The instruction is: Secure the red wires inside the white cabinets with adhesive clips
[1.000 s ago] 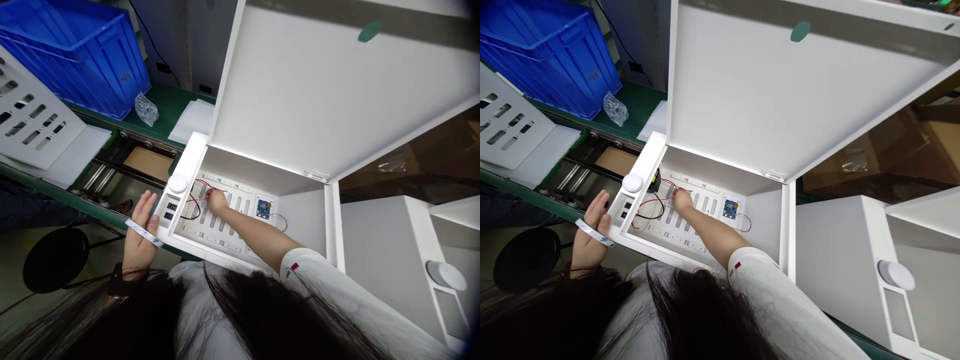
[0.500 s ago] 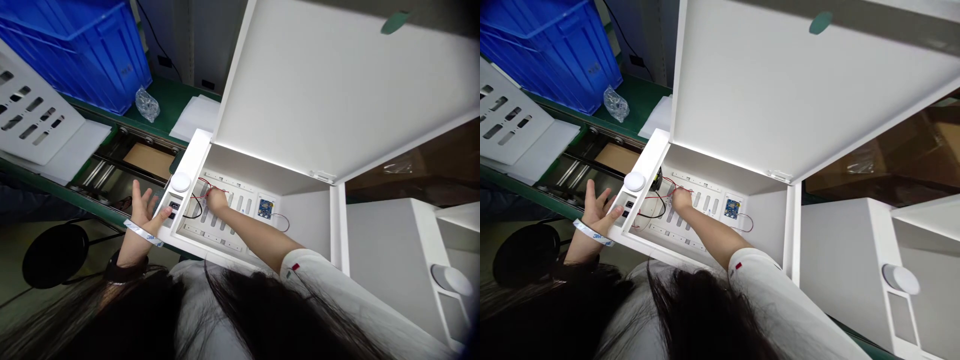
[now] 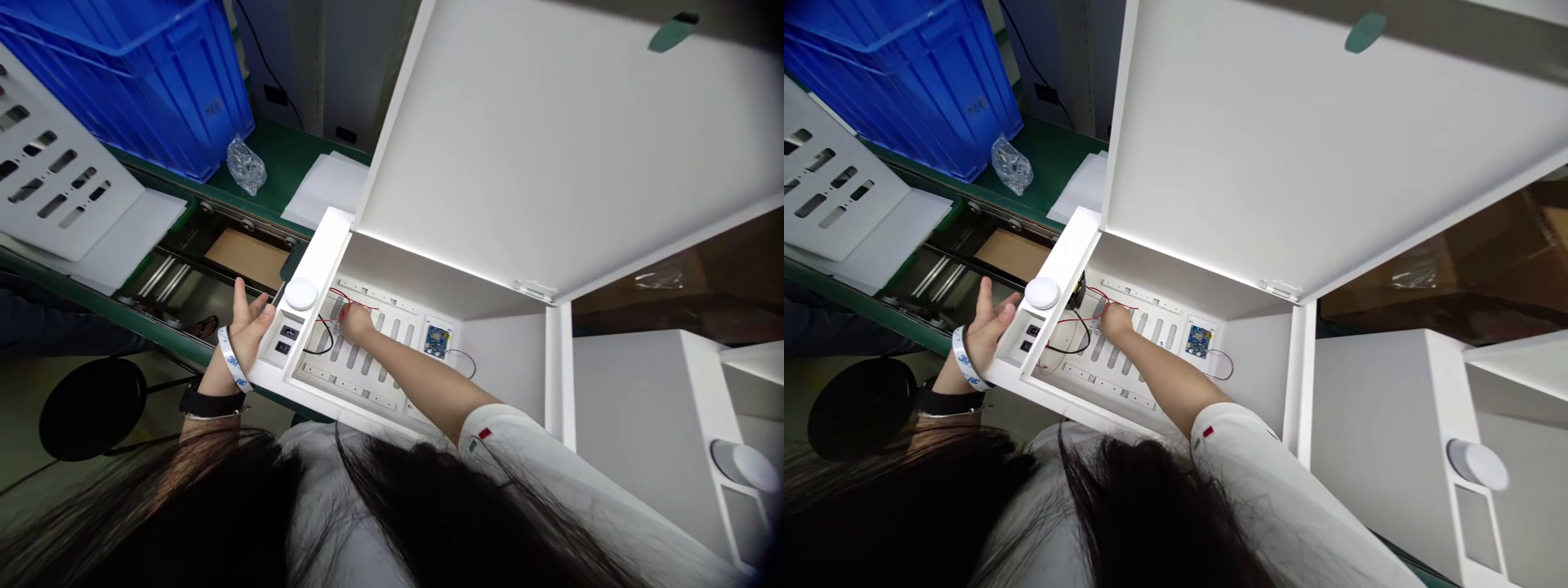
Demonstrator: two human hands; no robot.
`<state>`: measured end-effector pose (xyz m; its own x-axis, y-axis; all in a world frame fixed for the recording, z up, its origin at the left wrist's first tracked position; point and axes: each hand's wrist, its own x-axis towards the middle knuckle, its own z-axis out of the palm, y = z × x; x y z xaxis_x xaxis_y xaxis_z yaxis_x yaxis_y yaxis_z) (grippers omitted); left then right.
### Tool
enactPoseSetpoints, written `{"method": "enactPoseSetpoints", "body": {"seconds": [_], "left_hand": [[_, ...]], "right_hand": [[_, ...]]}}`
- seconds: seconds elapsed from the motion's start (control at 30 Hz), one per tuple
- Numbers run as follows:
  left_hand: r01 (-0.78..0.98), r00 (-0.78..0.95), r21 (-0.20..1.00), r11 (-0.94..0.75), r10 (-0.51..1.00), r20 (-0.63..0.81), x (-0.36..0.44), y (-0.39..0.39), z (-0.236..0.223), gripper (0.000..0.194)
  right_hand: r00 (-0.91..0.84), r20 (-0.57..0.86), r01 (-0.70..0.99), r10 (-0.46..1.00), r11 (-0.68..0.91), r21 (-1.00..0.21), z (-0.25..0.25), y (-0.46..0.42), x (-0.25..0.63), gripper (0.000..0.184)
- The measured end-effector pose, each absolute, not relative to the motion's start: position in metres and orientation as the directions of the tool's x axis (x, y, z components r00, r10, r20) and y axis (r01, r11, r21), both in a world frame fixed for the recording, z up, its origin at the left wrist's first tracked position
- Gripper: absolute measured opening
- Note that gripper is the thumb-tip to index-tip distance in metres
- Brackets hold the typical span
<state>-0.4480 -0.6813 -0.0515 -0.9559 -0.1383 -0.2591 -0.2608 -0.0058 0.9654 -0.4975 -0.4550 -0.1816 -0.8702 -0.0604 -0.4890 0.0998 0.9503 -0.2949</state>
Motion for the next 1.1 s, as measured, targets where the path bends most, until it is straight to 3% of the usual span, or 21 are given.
{"method": "enactPoseSetpoints", "body": {"seconds": [0.1, 0.27, 0.43, 0.7, 0.83, 0.97, 1.1], "left_hand": [[-0.347, -0.911, 0.926, -0.148, -0.179, -0.371, -0.454, -0.677, -0.042, 0.102], [-0.318, -0.888, 0.922, -0.220, -0.271, -0.371, -0.454, -0.672, -0.036, 0.070], [-0.221, -0.950, 0.969, -0.112, -0.202, -0.240, -0.443, -0.680, -0.034, 0.059], [0.007, -0.955, 0.995, 0.100, -0.295, 0.037, -0.418, -0.676, -0.013, 0.053], [0.142, -0.919, 0.940, 0.310, -0.311, 0.241, -0.407, -0.673, -0.001, 0.047], [0.314, -0.896, 0.803, 0.506, -0.123, 0.427, -0.400, -0.664, 0.018, 0.034], [0.379, -0.921, 0.745, 0.549, 0.147, 0.360, -0.401, -0.645, 0.032, 0.035]], "right_hand": [[-0.870, -0.488, 0.106, -0.064, 0.944, -0.312, -0.183, -0.452, -0.492, 0.028], [-0.937, -0.332, 0.039, -0.111, 0.908, -0.417, -0.188, -0.443, -0.480, 0.033], [-0.926, -0.327, -0.036, -0.190, 0.905, -0.425, -0.189, -0.441, -0.477, 0.028], [-0.925, -0.278, -0.088, -0.257, 0.860, -0.503, -0.182, -0.439, -0.474, 0.023], [-0.830, -0.391, -0.118, -0.397, 0.810, -0.574, -0.160, -0.433, -0.463, 0.020], [-0.672, -0.541, 0.019, -0.506, 0.718, -0.695, -0.109, -0.424, -0.469, 0.014], [-0.747, -0.400, 0.151, -0.531, 0.451, -0.880, -0.031, -0.420, -0.476, 0.009]]}}
